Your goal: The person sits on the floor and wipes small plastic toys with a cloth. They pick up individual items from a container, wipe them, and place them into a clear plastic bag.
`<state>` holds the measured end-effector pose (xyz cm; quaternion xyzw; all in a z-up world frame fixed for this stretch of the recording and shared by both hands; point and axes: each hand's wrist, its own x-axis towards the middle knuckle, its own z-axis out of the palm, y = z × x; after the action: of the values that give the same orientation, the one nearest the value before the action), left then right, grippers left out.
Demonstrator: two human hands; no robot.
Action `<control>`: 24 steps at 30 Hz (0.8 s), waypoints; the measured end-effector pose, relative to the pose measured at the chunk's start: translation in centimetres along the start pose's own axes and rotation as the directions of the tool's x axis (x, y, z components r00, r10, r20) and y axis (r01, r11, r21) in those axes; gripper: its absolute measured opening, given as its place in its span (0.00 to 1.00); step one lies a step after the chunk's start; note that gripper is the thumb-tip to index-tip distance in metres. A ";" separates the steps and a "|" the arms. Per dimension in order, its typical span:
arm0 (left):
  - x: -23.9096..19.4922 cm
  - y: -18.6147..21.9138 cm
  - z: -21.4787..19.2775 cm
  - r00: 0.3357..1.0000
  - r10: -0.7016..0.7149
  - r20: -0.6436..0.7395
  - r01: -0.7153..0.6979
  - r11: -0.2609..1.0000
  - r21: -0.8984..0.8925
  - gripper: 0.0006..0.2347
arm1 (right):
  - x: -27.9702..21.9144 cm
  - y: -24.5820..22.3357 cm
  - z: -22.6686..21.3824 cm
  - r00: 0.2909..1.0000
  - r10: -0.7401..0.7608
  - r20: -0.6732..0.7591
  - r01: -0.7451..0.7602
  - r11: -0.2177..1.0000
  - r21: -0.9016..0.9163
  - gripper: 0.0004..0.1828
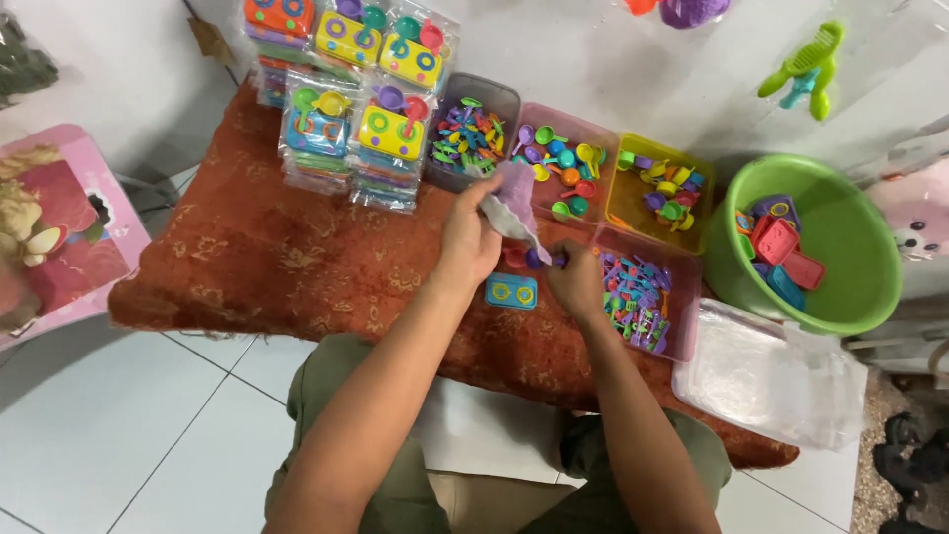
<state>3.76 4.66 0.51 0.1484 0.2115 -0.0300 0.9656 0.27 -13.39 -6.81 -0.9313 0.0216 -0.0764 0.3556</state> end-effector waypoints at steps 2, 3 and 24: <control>6.3 -1.0 -5.1 0.997 0.043 -0.063 -0.044 0.999 -0.021 0.12 | 0.3 1.2 1.2 1.000 -0.006 0.029 0.007 0.998 -0.059 0.09; 9.4 -1.6 -7.6 0.989 0.085 -0.124 -0.090 0.995 -0.041 0.14 | 0.4 1.9 1.7 0.998 -0.012 0.056 0.018 0.993 -0.119 0.11; -3.3 16.1 2.3 0.840 0.426 -0.336 -0.483 0.869 -0.107 0.17 | 21.3 -6.9 13.9 0.962 -0.192 0.193 0.240 0.934 -0.264 0.07</control>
<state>3.58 19.28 8.30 0.1059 0.3167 0.2438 0.9105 23.43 -1.08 -9.79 -0.9724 -0.0999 -0.0342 0.2080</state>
